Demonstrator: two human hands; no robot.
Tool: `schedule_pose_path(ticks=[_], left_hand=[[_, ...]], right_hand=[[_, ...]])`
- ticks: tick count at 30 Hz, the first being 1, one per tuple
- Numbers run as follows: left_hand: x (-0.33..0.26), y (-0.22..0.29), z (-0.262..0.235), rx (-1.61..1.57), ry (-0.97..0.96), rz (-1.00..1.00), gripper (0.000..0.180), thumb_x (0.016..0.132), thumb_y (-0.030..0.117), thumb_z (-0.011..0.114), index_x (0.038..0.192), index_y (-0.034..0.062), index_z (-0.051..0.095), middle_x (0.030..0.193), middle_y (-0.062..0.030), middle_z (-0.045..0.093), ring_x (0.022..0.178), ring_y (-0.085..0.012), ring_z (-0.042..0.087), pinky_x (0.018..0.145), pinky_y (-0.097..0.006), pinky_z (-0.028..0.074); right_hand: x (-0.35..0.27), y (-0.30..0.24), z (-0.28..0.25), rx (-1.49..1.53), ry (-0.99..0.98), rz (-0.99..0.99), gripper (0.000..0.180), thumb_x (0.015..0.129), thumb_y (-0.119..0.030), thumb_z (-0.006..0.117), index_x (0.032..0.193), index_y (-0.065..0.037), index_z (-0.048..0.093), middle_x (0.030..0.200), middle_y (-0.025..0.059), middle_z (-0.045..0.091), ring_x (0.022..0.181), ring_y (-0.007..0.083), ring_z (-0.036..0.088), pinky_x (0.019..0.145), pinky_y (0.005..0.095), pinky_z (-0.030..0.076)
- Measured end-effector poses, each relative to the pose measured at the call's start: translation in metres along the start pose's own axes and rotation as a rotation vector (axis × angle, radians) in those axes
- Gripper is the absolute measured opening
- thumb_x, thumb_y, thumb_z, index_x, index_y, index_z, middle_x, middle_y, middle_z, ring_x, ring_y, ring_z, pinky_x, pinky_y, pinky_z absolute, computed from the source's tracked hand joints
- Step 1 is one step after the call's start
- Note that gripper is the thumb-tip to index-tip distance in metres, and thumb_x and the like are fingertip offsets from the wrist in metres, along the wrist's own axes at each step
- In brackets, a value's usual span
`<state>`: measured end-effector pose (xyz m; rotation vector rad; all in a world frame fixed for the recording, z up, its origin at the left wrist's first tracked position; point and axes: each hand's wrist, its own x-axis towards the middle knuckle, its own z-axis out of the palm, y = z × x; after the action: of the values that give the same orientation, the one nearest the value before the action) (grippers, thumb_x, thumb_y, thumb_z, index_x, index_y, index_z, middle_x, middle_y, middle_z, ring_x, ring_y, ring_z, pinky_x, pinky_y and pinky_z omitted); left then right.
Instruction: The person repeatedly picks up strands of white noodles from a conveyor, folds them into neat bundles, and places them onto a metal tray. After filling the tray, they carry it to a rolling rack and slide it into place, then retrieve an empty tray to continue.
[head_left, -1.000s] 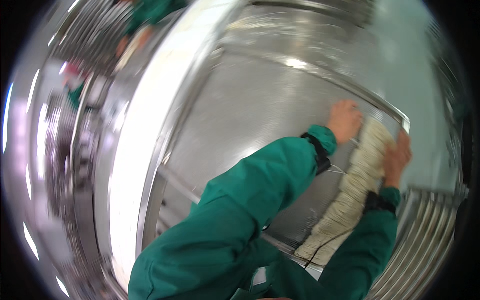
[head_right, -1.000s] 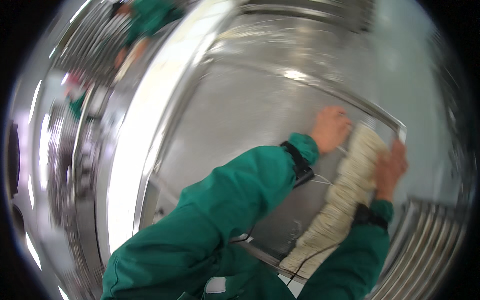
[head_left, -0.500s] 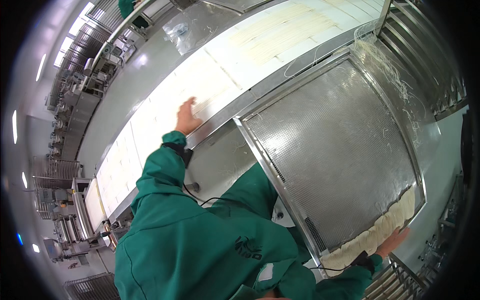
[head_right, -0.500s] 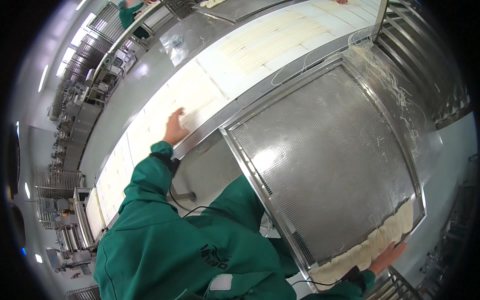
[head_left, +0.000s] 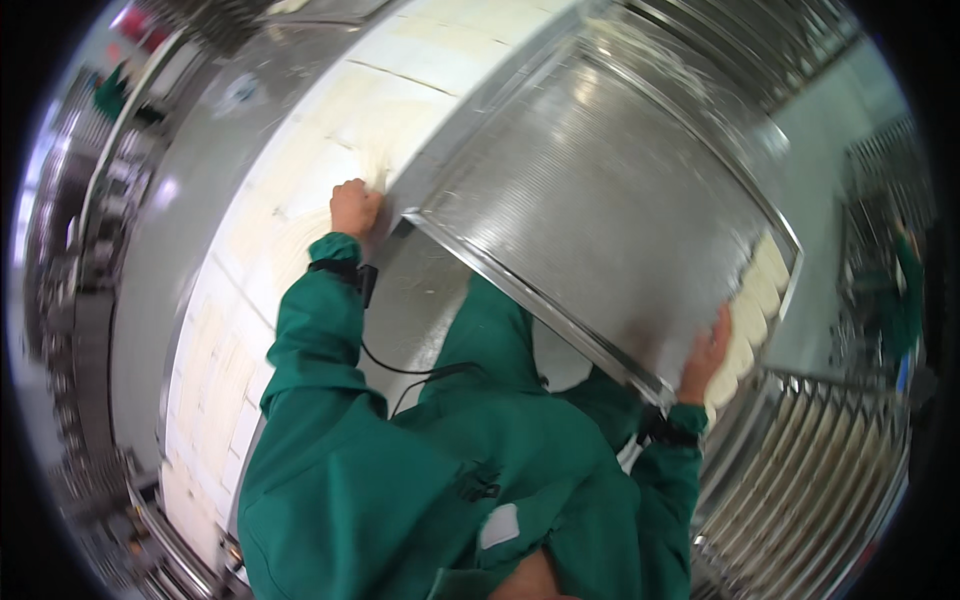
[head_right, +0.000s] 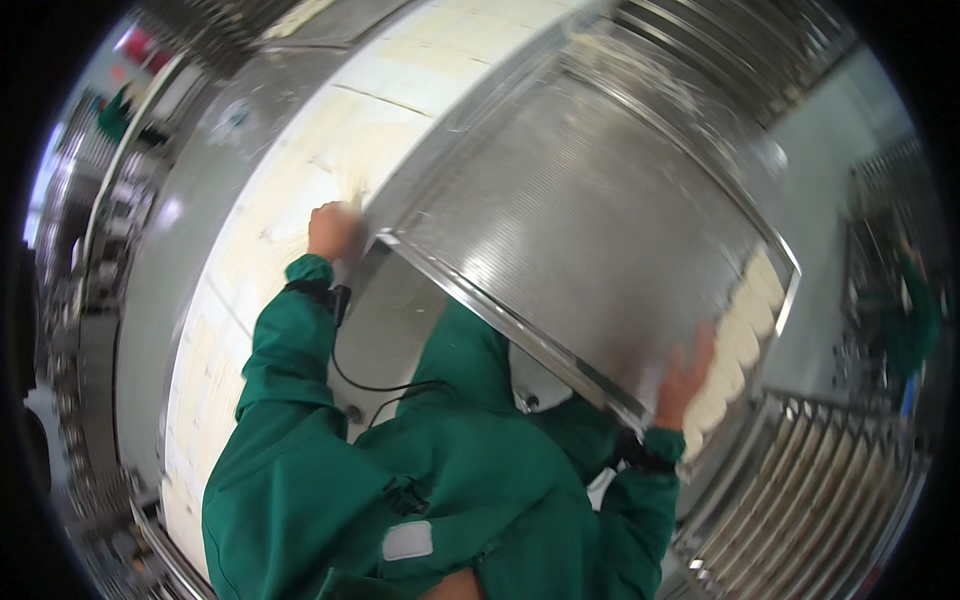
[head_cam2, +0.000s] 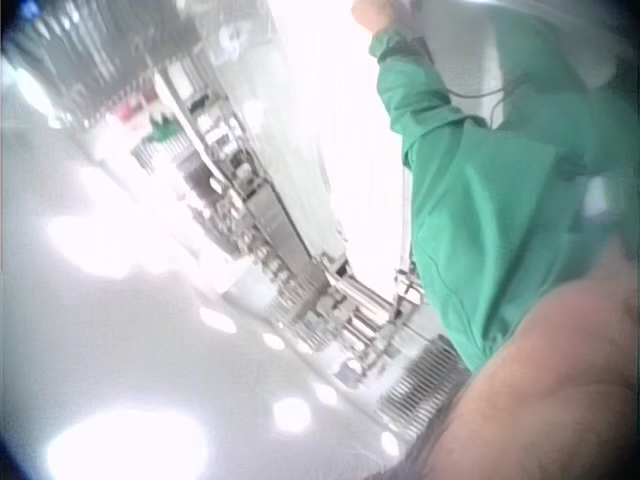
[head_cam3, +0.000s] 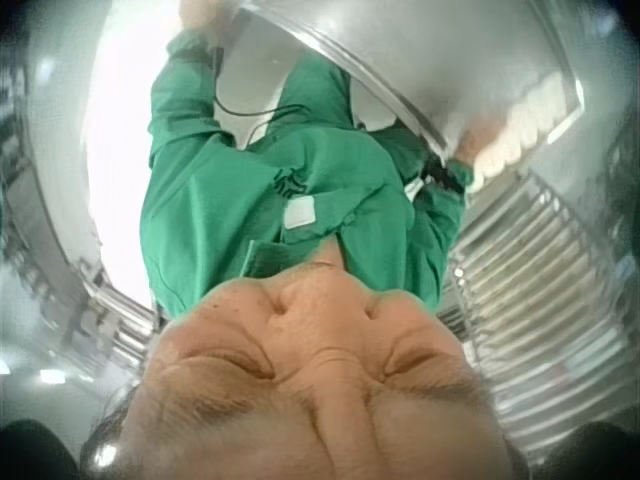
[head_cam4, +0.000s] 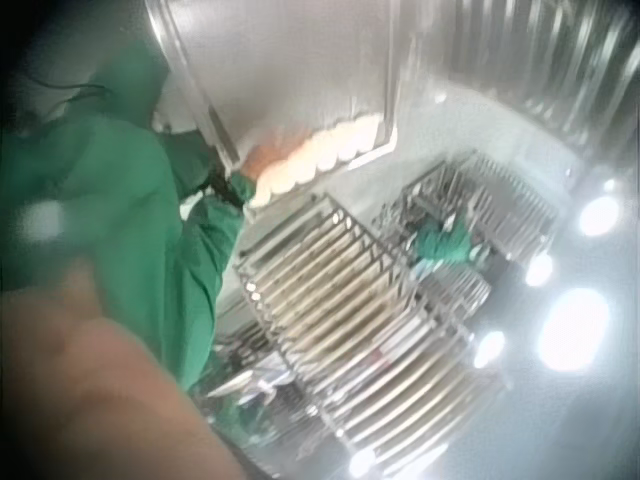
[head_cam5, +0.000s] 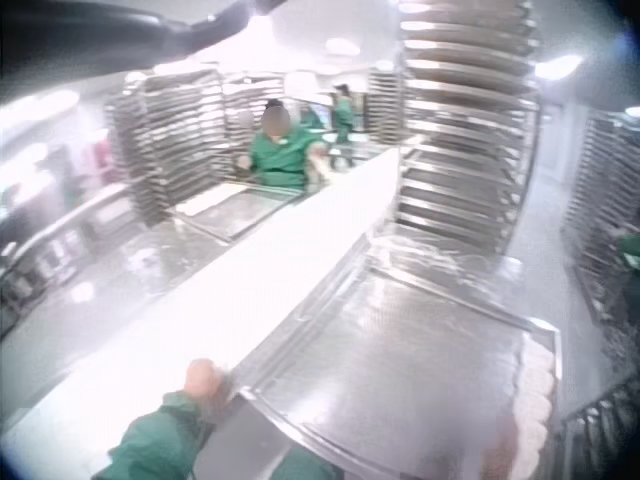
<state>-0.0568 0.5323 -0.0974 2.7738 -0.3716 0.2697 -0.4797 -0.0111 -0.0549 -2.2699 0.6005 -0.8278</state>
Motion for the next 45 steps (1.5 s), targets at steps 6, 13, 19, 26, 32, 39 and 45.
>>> schedule_pose_path(ticks=[6, 13, 19, 26, 32, 39, 45], left_hand=[[-0.029, 0.211, -0.074, -1.088, -0.544, -0.024, 0.019, 0.096, 0.015, 0.059, 0.106, 0.0014, 0.067, 0.088, -0.0001, 0.066, 0.082, -0.0093, 0.059, 0.079, -0.025, 0.047], [-0.12, 0.388, -0.115, -1.479, -1.089, 0.196, 0.015, 0.099, 0.01, 0.057, 0.111, 0.0014, 0.063, 0.093, -0.0014, 0.065, 0.089, -0.0089, 0.059, 0.084, -0.025, 0.048], [-0.13, 0.39, -0.029, -1.709, -1.188, -0.218, 0.008, 0.096, 0.01, 0.06, 0.096, 0.0024, 0.058, 0.08, -0.0022, 0.057, 0.072, -0.0111, 0.051, 0.069, -0.027, 0.047], [-0.149, 0.366, 0.029, -1.215, -1.024, -0.306, 0.007, 0.087, 0.006, 0.058, 0.082, 0.0036, 0.055, 0.073, -0.0055, 0.056, 0.072, -0.0146, 0.052, 0.071, -0.028, 0.044], [-0.171, 0.417, -0.028, -1.078, -1.279, 0.163, 0.026, 0.087, 0.013, 0.066, 0.111, 0.0028, 0.068, 0.097, -0.0024, 0.068, 0.093, -0.0131, 0.06, 0.083, -0.027, 0.049], [-0.206, 0.488, 0.018, -1.008, -1.621, 0.267, 0.034, 0.097, 0.013, 0.06, 0.128, 0.0003, 0.066, 0.11, -0.0072, 0.07, 0.095, -0.0122, 0.064, 0.082, -0.028, 0.054], [-0.201, 0.47, 0.065, -0.771, -0.825, 0.907, 0.029, 0.094, 0.008, 0.06, 0.12, 0.0015, 0.07, 0.111, -0.0116, 0.07, 0.098, -0.0299, 0.067, 0.088, -0.04, 0.053]], right_hand=[[-0.003, -0.132, 0.036, -0.009, -0.159, -0.246, 0.079, 0.083, -0.028, 0.078, 0.15, -0.002, 0.045, 0.152, 0.0206, 0.047, 0.137, 0.0418, 0.044, 0.114, 0.0517, 0.035], [-0.002, -0.181, 0.05, 0.064, 0.047, -0.285, 0.078, 0.076, -0.017, 0.076, 0.146, -0.001, 0.046, 0.136, 0.0218, 0.054, 0.125, 0.0418, 0.051, 0.106, 0.0538, 0.039], [-0.05, -0.06, 0.0, -0.3, -0.214, -0.112, 0.048, 0.08, 0.0, 0.056, 0.128, -0.006, 0.058, 0.113, 0.0137, 0.059, 0.11, 0.0371, 0.056, 0.089, 0.0448, 0.047], [-0.093, -0.013, -0.022, -0.498, -0.312, -0.088, 0.038, 0.078, -0.003, 0.062, 0.116, -0.008, 0.063, 0.111, 0.0127, 0.06, 0.109, 0.035, 0.056, 0.095, 0.0489, 0.043], [-0.103, -0.013, -0.05, -0.304, -0.184, -0.001, 0.04, 0.077, -0.002, 0.063, 0.117, -0.007, 0.066, 0.121, 0.014, 0.063, 0.116, 0.0367, 0.056, 0.099, 0.0491, 0.044], [-0.118, -0.012, -0.072, -0.135, 0.036, 0.085, 0.031, 0.081, 0.0, 0.065, 0.112, -0.003, 0.067, 0.117, 0.017, 0.064, 0.114, 0.0377, 0.058, 0.1, 0.046, 0.047], [-0.115, -0.009, -0.058, -0.149, -0.006, -0.044, 0.025, 0.079, -0.001, 0.068, 0.105, -0.005, 0.067, 0.112, 0.0137, 0.065, 0.112, 0.0362, 0.058, 0.101, 0.046, 0.045]])
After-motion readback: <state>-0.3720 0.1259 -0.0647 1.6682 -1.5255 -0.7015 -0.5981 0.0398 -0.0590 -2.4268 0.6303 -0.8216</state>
